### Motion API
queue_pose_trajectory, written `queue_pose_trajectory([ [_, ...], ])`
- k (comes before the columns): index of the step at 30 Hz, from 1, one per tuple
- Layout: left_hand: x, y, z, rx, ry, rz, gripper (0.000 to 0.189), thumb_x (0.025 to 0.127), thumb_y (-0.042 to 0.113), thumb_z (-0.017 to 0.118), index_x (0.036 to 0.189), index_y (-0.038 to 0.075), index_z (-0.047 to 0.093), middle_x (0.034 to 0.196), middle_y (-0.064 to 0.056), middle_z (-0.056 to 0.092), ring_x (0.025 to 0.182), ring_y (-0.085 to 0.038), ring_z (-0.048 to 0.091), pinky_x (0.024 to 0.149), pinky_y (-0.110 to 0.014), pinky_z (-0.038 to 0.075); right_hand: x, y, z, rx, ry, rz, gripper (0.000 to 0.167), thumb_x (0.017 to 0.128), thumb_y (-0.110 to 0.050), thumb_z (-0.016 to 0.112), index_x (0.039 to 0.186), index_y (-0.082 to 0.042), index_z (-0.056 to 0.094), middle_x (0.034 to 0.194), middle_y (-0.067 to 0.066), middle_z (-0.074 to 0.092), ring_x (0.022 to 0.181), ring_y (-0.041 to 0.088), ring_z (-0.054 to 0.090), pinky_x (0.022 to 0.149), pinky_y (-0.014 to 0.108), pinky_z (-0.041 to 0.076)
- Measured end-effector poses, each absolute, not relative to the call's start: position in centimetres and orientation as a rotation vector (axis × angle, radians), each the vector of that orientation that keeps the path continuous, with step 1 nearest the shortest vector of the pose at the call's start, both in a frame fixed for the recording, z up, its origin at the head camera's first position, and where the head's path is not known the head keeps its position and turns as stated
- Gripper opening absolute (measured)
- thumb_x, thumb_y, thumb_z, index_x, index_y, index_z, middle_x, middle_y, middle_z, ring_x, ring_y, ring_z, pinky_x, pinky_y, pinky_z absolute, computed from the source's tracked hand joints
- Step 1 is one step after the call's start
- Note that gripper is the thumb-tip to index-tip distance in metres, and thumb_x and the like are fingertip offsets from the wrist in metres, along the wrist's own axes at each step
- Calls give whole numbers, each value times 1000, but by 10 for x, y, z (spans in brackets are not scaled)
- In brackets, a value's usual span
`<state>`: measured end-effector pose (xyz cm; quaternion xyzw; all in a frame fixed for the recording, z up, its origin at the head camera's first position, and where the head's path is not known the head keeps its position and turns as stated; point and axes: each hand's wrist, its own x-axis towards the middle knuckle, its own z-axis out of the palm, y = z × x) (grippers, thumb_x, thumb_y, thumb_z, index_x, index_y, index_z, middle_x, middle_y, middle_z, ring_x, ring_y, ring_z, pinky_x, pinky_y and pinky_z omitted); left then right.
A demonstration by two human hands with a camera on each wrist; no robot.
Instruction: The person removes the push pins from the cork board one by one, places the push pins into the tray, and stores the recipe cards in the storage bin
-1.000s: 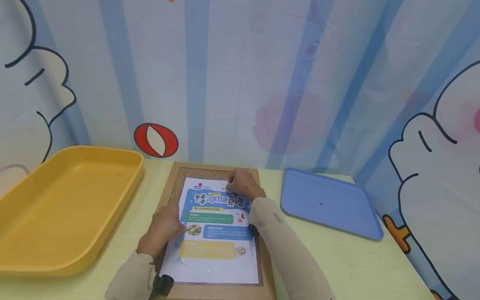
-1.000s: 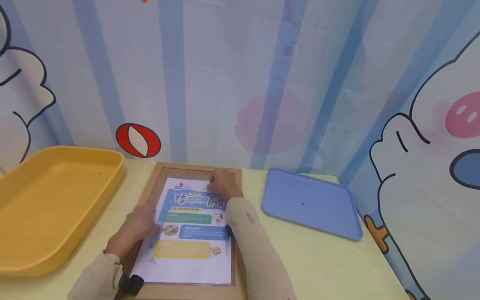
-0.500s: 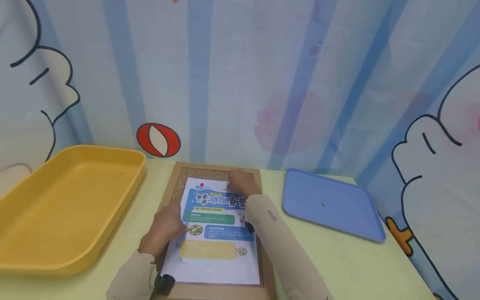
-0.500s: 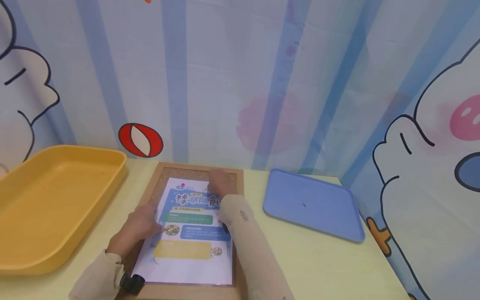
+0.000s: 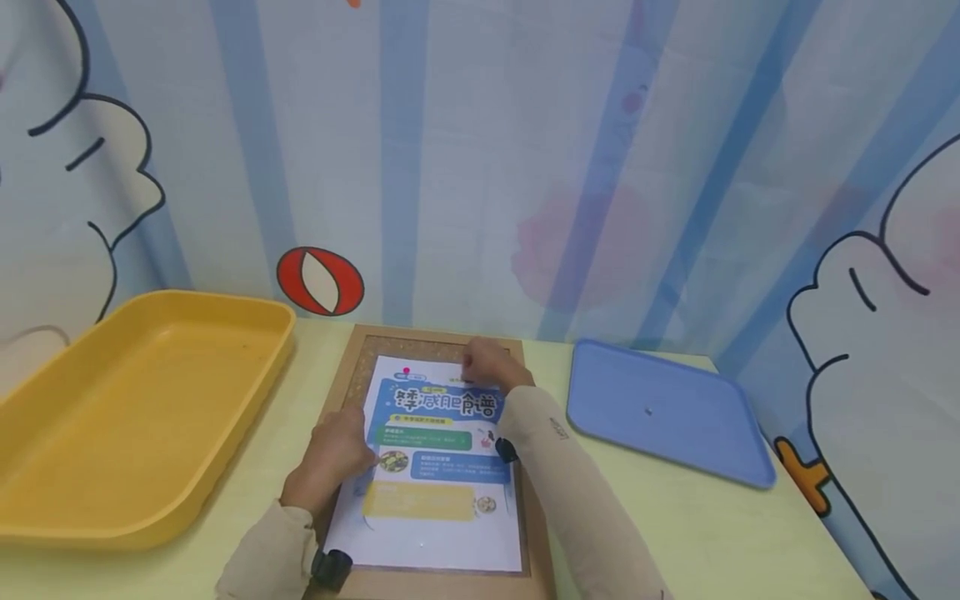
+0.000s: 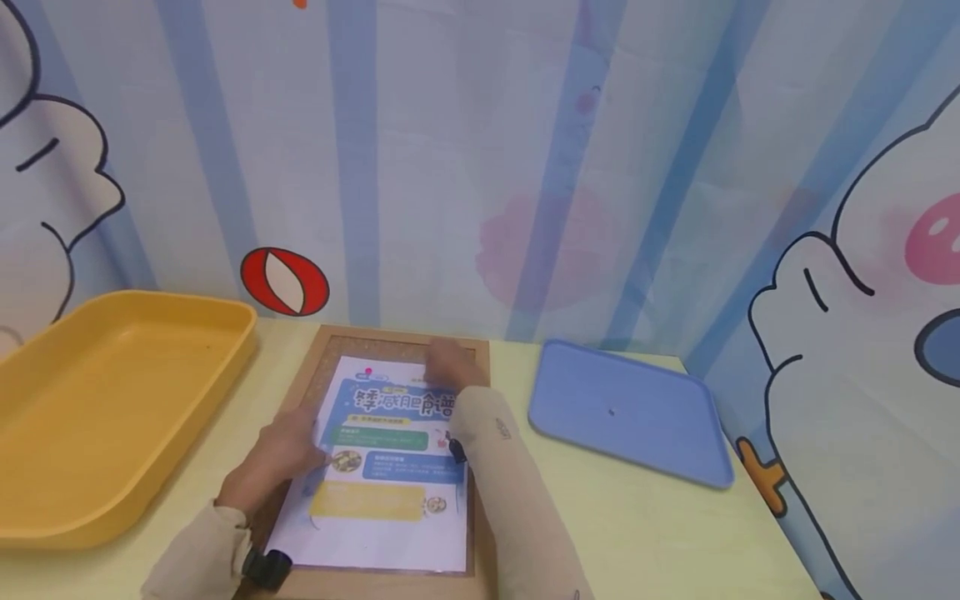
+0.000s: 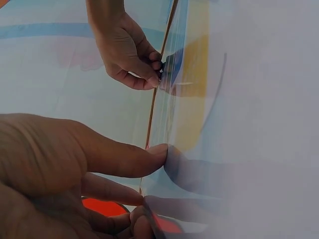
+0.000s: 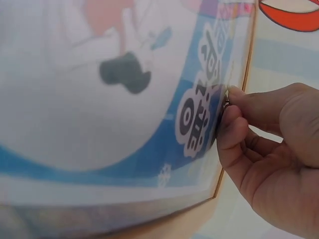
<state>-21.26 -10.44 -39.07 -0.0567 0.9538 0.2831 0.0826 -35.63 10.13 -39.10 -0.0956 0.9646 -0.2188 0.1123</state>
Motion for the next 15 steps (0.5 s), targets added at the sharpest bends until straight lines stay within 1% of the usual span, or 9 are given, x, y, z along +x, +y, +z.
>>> queue_pose_trajectory([
  [5,-213,-103,-392,-148,2861,851,60,81,0,78,131,-13,49,106,-24,65,91,-34,66,80,-46,60,-358,109,-393,-157,2749,-837,8,92,-12,68,85,-9,70,82,6,66,77,19,60,69,29,48],
  [7,-213,-103,-393,-138,2863,861,60,80,0,78,131,-13,49,104,-24,65,90,-34,66,79,-46,60,-360,111,-395,-104,2730,-872,10,91,-12,69,82,-11,70,79,4,65,76,18,59,71,30,47],
  [9,-213,-104,-393,-134,2864,853,59,80,0,78,130,-13,49,104,-24,65,90,-34,66,80,-46,60,-363,109,-398,-99,2748,-839,16,91,-13,70,75,-13,67,73,1,62,71,16,57,70,30,45],
  [12,-213,-105,-393,-135,2860,846,59,80,1,78,130,-14,50,105,-24,65,90,-34,65,81,-47,60,-363,102,-400,-157,2822,-711,27,90,-14,71,65,-13,58,61,-2,52,59,13,48,60,28,39],
  [15,-212,-106,-392,-152,2850,850,60,80,1,78,131,-13,49,107,-24,65,92,-35,65,83,-48,59,-361,93,-400,-214,2892,-585,28,87,-15,73,64,-12,57,57,-2,48,52,12,43,52,26,36],
])
